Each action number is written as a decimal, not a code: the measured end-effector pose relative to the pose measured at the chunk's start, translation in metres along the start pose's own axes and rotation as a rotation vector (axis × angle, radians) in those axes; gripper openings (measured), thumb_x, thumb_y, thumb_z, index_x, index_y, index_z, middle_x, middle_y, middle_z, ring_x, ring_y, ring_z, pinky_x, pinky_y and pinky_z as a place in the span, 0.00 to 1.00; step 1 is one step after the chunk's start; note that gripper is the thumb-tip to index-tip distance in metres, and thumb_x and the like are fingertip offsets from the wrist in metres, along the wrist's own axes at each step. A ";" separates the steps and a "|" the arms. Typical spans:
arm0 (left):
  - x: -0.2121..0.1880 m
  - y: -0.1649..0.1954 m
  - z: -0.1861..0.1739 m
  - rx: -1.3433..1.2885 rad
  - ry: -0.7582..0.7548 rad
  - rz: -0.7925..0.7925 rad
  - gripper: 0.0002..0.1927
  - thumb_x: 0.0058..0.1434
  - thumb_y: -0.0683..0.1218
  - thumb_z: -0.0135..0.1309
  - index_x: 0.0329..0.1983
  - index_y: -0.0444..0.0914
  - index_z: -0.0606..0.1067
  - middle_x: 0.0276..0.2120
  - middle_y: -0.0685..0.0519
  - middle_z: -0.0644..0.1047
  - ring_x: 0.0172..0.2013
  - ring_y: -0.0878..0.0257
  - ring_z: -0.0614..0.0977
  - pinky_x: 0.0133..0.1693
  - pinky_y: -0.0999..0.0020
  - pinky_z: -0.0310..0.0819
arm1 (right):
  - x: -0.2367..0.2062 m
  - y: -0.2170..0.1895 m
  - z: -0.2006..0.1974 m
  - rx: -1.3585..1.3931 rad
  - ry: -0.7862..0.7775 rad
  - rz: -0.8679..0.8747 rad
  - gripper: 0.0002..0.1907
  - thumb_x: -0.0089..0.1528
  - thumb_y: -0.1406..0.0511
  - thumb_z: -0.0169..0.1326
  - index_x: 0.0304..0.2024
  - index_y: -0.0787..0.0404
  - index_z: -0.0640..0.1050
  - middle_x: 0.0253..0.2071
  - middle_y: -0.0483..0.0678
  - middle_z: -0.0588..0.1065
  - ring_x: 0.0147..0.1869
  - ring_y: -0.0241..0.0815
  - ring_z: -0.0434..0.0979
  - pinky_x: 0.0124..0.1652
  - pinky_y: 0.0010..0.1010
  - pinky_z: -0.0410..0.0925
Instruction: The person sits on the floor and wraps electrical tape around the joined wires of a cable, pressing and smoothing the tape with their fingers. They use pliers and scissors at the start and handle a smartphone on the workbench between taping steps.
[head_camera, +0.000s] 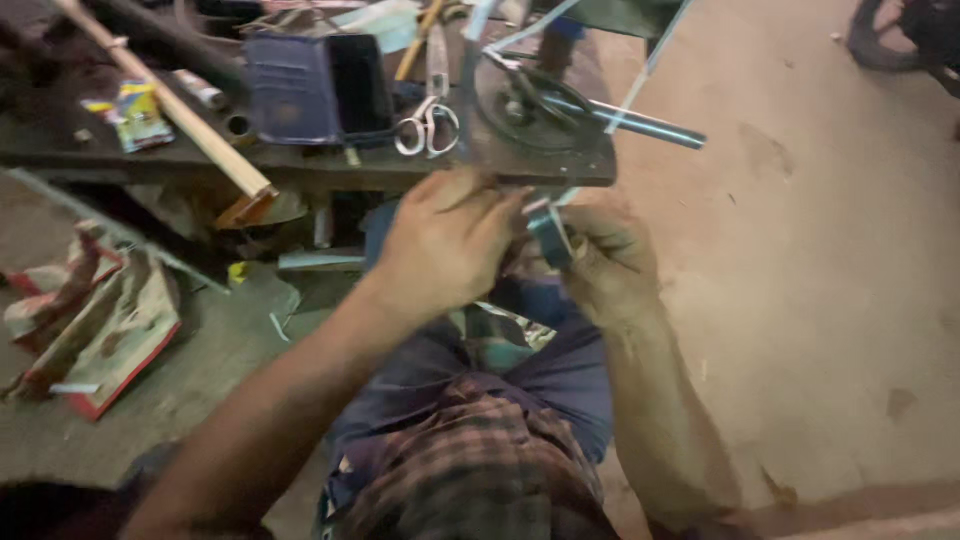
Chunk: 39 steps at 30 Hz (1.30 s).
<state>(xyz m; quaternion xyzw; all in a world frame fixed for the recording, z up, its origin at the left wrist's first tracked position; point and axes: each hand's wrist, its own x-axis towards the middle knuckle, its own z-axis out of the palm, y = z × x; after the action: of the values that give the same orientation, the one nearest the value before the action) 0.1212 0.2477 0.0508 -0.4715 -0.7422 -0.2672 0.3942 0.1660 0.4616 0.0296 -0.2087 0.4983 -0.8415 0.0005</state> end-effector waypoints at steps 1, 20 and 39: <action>0.001 0.004 0.003 -0.009 -0.028 -0.026 0.14 0.57 0.43 0.59 0.45 0.33 0.76 0.38 0.48 0.79 0.47 0.52 0.79 0.48 0.56 0.74 | 0.003 0.004 0.002 -0.088 0.037 -0.068 0.20 0.65 0.60 0.63 0.52 0.69 0.76 0.49 0.53 0.77 0.48 0.42 0.80 0.47 0.34 0.75; 0.040 0.001 -0.031 -0.501 -0.216 -0.483 0.23 0.61 0.37 0.54 0.60 0.28 0.65 0.39 0.40 0.80 0.40 0.39 0.82 0.42 0.51 0.75 | 0.042 -0.037 -0.017 -1.065 -0.256 -0.309 0.15 0.69 0.68 0.56 0.58 0.64 0.76 0.61 0.53 0.76 0.67 0.48 0.76 0.63 0.35 0.71; 0.015 -0.007 -0.003 -0.460 -0.134 -0.391 0.15 0.64 0.36 0.58 0.54 0.33 0.76 0.44 0.43 0.80 0.45 0.47 0.83 0.45 0.58 0.79 | 0.016 -0.002 -0.011 -0.213 0.152 0.054 0.11 0.71 0.70 0.58 0.50 0.76 0.80 0.46 0.54 0.79 0.48 0.40 0.78 0.48 0.30 0.70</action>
<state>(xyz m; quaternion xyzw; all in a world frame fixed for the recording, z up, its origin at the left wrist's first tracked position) 0.1125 0.2500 0.0644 -0.4133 -0.7632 -0.4673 0.1685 0.1480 0.4686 0.0326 -0.1296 0.5887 -0.7970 -0.0368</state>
